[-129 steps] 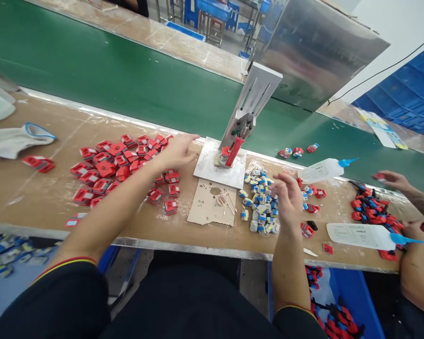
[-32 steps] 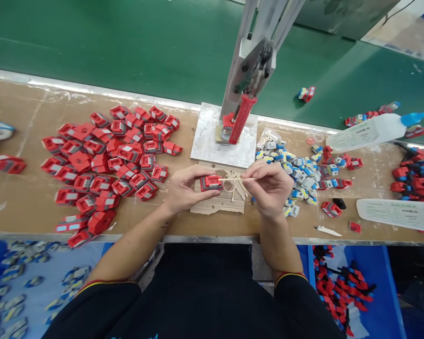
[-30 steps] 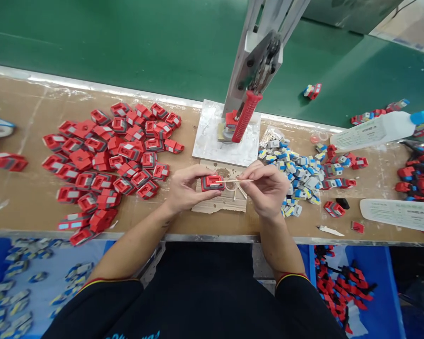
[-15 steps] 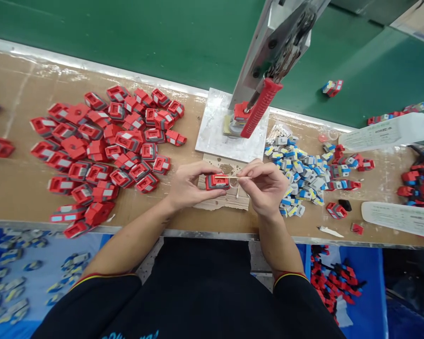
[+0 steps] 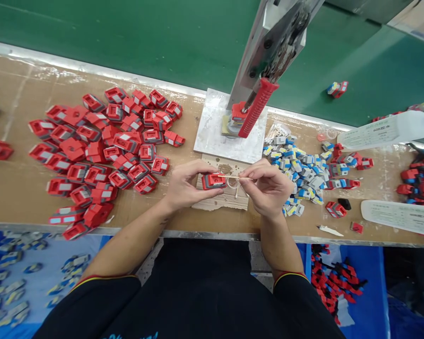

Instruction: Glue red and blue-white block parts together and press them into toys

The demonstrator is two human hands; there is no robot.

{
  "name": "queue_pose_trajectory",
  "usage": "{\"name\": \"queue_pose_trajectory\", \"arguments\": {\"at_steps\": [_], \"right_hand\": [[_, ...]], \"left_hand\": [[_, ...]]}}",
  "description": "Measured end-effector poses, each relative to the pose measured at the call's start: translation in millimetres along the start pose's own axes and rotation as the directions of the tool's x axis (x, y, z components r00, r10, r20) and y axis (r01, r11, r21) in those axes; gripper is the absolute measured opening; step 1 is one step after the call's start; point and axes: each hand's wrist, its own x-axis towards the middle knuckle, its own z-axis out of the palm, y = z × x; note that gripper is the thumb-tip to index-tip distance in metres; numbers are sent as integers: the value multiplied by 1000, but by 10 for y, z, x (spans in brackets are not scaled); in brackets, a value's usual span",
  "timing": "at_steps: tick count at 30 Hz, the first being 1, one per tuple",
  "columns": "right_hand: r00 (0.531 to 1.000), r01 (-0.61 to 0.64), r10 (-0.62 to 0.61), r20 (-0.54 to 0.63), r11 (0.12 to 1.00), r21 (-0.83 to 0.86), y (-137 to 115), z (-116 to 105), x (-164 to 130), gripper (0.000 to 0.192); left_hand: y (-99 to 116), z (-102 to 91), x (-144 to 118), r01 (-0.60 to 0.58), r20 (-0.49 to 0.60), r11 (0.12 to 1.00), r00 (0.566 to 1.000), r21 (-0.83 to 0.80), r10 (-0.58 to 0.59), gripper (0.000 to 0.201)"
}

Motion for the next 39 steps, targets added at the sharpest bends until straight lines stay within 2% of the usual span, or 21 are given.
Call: {"name": "queue_pose_trajectory", "arguments": {"at_steps": [6,10,14,16,18,20,22,24,29,31,32,36,37,39], "right_hand": [[998,56,-56,16,998,-9,-10,-20,11,14],[998,54,-55,17,998,24,-4,-37,22,14],[998,56,-55,-23,996,65,31,-236,64,14],[998,35,-36,48,999,14,61,-372,74,14],[980,-8,24,198,997,-82,96,-465,68,13],[933,-29,93,349,982,-184,135,-489,51,12],[890,-18,133,436,966,-258,176,-454,34,11],[868,-5,155,472,953,-303,215,-397,26,12],[849,-28,192,493,947,-320,259,-366,32,11],[855,-55,201,479,952,-301,242,-410,35,10],[874,-71,196,445,957,-281,229,-433,36,9],[987,-83,88,137,996,-45,163,-420,28,14],[996,-67,65,68,997,27,146,-381,22,15],[999,-48,47,6,992,119,115,-275,6,17]], "left_hand": [[-25,2,2,-112,-23,993,993,40,113,32],[-38,-5,5,-145,-25,987,989,64,147,32],[-57,-19,3,-140,-37,988,989,65,143,33],[-70,-24,1,-136,-39,989,990,57,138,35],[-83,-28,-1,-117,-39,992,992,53,119,37],[-96,-30,-4,-79,-42,995,996,57,81,38],[-111,-31,-7,-37,-48,997,998,61,40,39],[-126,-34,-8,-2,-57,998,998,65,6,42],[-152,-53,-19,44,-39,997,998,63,-41,43],[-155,-52,-31,42,-27,997,999,67,-41,43],[-155,-48,-39,42,-25,997,999,70,-41,44],[-145,-7,-67,13,-17,998,1000,54,-12,44],[-141,4,-70,-7,-8,999,1000,49,7,42],[-130,19,-73,-41,12,998,999,45,41,38]]}}
